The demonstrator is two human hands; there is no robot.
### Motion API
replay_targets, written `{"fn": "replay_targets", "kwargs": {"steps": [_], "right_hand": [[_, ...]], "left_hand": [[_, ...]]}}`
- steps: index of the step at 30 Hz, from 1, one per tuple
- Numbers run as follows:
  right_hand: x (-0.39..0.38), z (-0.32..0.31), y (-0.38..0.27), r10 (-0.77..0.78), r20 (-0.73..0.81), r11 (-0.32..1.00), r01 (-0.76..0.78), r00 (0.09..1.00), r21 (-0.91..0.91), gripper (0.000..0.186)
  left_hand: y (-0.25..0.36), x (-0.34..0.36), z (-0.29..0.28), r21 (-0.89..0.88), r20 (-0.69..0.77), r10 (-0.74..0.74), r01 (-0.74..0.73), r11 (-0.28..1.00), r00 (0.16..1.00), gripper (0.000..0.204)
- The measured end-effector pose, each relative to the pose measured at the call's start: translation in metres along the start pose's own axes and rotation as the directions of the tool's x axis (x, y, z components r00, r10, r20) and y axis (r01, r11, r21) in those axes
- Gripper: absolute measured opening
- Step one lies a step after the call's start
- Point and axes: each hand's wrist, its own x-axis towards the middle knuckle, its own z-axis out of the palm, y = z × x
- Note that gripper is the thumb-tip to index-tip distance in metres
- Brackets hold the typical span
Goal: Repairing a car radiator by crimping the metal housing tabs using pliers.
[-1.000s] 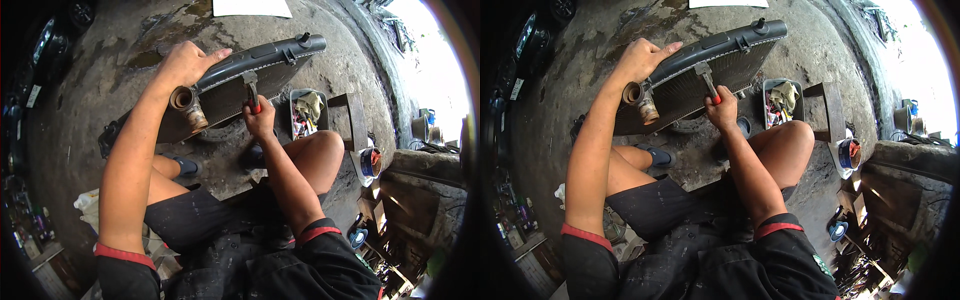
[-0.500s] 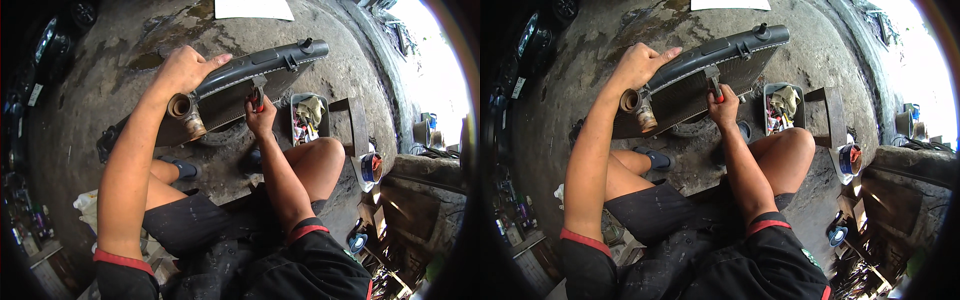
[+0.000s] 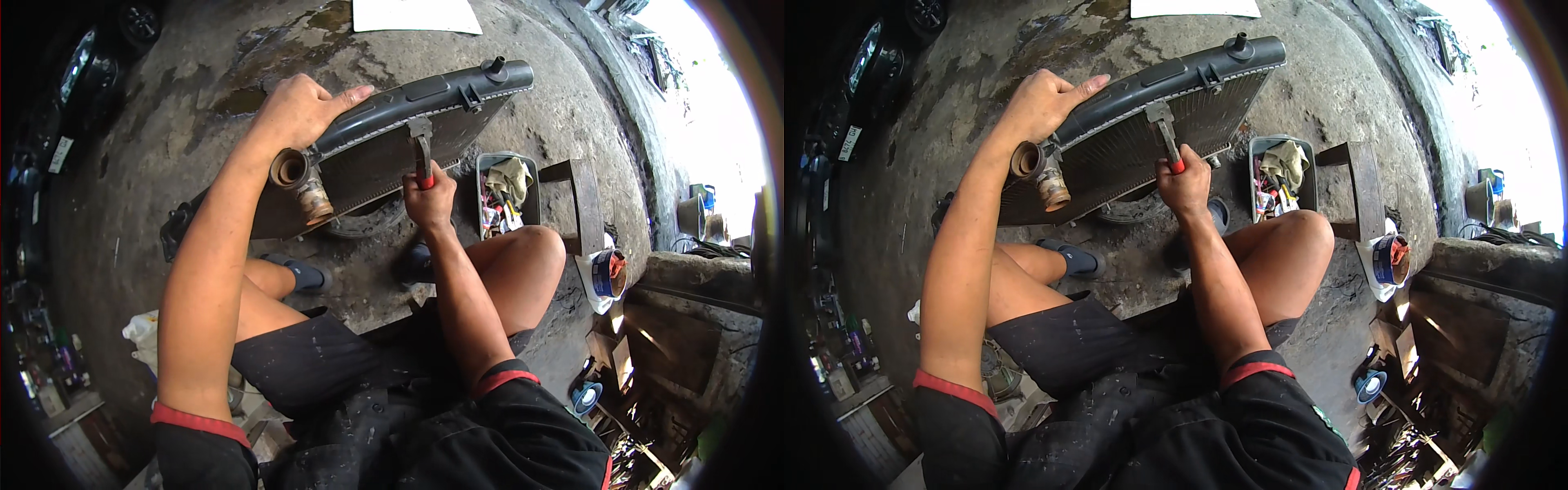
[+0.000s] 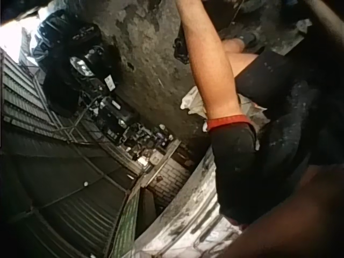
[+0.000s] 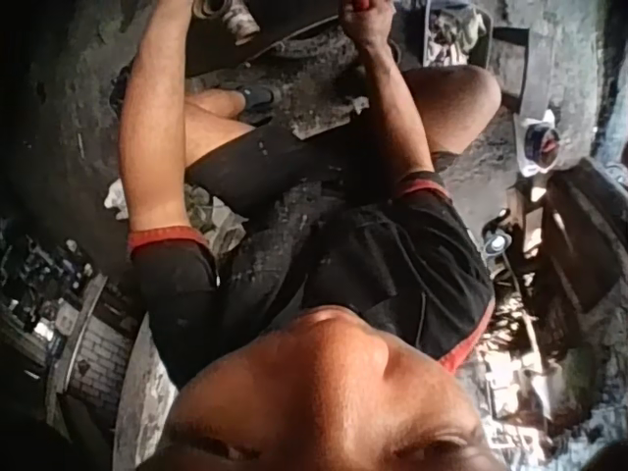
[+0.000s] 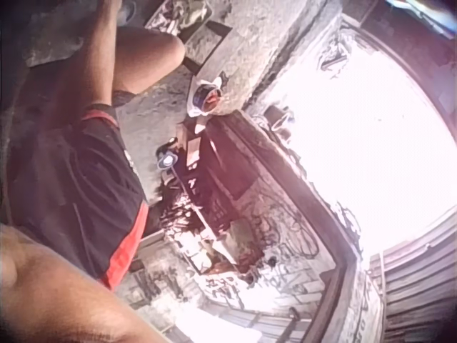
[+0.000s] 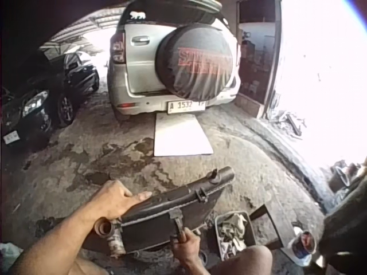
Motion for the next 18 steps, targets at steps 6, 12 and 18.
{"fn": "replay_targets", "kwargs": {"steps": [6, 12, 18], "right_hand": [[0.004, -0.007, -0.001, -0.066, 0.002, 0.997, 0.066, 0.998, 0.044, 0.011], [0.006, -0.005, 0.012, -0.035, 0.010, 0.994, 0.034, 0.999, 0.103, 0.016], [0.020, 0.003, 0.015, -0.118, -0.048, 0.987, 0.123, 0.992, 0.107, 0.013]], "left_hand": [[0.002, 0.003, 0.002, -0.004, 0.039, -0.015, 0.016, 1.000, 0.999, 0.075], [0.003, 0.000, 0.003, -0.029, 0.012, -0.036, 0.036, 0.999, 0.999, 0.073], [0.004, 0.000, 0.000, 0.009, 0.078, -0.067, 0.067, 0.998, 0.995, 0.070]]}}
